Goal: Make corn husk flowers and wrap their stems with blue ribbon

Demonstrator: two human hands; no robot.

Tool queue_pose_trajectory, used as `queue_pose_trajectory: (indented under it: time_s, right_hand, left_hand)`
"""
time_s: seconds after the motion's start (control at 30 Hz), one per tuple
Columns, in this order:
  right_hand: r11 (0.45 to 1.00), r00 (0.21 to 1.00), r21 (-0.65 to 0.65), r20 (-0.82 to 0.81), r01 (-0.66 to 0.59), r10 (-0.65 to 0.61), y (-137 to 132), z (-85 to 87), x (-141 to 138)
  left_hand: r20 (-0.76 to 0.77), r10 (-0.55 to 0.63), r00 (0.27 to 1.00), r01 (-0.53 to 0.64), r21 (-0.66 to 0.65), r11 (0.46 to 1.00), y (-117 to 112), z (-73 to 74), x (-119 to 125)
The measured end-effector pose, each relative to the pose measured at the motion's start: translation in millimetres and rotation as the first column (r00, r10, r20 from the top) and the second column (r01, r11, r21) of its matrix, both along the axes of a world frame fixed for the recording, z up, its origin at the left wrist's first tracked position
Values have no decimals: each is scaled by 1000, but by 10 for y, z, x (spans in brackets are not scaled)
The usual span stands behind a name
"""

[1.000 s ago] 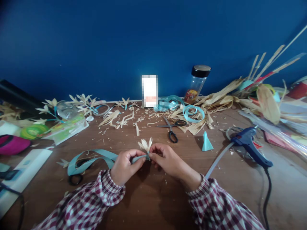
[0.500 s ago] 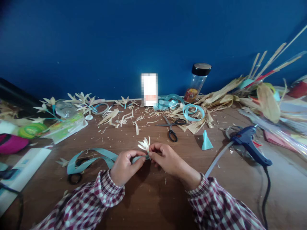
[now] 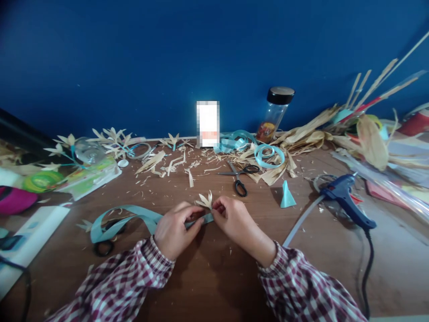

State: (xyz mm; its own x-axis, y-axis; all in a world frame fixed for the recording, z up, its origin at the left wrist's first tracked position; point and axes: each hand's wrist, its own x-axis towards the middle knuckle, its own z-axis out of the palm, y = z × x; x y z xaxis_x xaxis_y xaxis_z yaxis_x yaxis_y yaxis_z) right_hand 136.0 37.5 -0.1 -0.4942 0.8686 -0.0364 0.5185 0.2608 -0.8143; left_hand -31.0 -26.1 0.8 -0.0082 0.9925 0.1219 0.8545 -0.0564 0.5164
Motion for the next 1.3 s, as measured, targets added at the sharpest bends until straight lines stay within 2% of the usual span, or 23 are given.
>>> queue_pose_trajectory:
  time_s: [0.07, 0.13, 0.27, 0.47, 0.63, 0.8, 0.87, 0.93, 1.0, 1.1, 1.17, 1.23, 1.3]
  right_hand:
    - [1000, 1000, 29, 12, -1, 0, -7, -10, -18]
    - [999, 999, 51, 41, 12, -14, -16, -22, -33]
    - [990, 997, 130, 63, 46, -55, -42, -58, -45]
    - [974, 994, 227, 99, 20, -43, -65, -103, -49]
    - [985, 996, 167, 66, 50, -62, -96, 38, 12]
    - [992, 989, 117, 134, 40, -55, -212, 355, 386]
    - [989, 972, 127, 210, 76, -102, -241, 435, 644]
    - [972, 933, 177, 299, 152, -200, -240, 456, 946]
    - [924, 866, 291, 362, 247, -345, -217, 432, 1273]
    - [801, 718, 485, 409, 351, -563, -171, 370, 1752]
    - [700, 594, 628, 434, 338, -677, -146, 326, 2026]
    - [620, 497, 736, 445, 271, -745, -121, 277, 2238]
    - [584, 447, 774, 445, 245, -777, -88, 218, 2382]
  left_hand:
    - [-79, -47, 996, 54, 93, 994, -34, 13, 35]
    - [-144, -120, 982, 139, 131, 982, -67, 32, 60]
    - [-248, -241, 938, 262, 53, 964, -108, 46, 87]
    - [-476, -165, 864, 243, 106, 964, -148, 10, 140]
    - [-475, -193, 859, 265, 88, 960, -176, -94, 170]
    - [-454, -192, 870, 250, 71, 966, -175, -121, 155]
    - [-452, -189, 872, 241, 59, 969, -180, -108, 147]
    - [-457, -183, 870, 239, 67, 969, -187, -97, 143]
    - [-472, -177, 864, 249, 94, 964, -188, -95, 142]
    - [-500, -145, 854, 251, 152, 956, -177, -110, 139]
    - [-509, -139, 849, 259, 172, 950, -167, -130, 133]
    - [-515, -161, 842, 288, 177, 941, -158, -153, 124]
    - [-518, -178, 837, 310, 179, 934, -154, -171, 114]
